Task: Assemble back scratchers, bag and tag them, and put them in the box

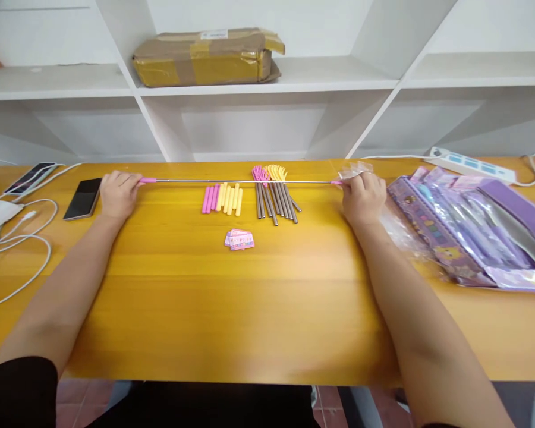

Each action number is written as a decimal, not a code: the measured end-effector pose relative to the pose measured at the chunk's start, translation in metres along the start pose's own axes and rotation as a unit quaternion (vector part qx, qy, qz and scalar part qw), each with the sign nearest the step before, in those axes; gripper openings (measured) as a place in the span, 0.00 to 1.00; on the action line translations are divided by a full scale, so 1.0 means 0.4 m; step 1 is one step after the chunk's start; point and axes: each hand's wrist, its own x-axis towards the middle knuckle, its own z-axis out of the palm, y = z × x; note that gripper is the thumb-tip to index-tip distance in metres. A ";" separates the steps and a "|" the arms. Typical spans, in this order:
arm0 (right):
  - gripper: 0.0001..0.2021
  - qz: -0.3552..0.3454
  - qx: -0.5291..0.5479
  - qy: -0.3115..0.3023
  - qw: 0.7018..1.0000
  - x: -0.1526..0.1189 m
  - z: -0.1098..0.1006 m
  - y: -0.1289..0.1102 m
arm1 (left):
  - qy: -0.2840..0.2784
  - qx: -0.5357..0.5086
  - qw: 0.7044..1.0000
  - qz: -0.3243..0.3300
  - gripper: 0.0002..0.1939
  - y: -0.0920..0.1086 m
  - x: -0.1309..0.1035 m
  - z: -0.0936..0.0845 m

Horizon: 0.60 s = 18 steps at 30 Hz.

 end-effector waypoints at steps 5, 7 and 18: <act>0.04 0.058 0.127 0.053 0.989 -0.008 0.007 0.010 | 0.012 -0.060 0.997 -0.037 0.10 0.032 -0.010 0.029; 0.03 0.071 0.161 0.053 0.983 -0.009 0.006 0.011 | 0.021 -0.086 0.994 -0.058 0.08 0.041 -0.010 0.038; 0.13 0.052 0.169 0.026 0.984 -0.004 0.025 0.027 | 0.026 -0.261 0.949 -0.177 0.06 0.033 0.000 0.045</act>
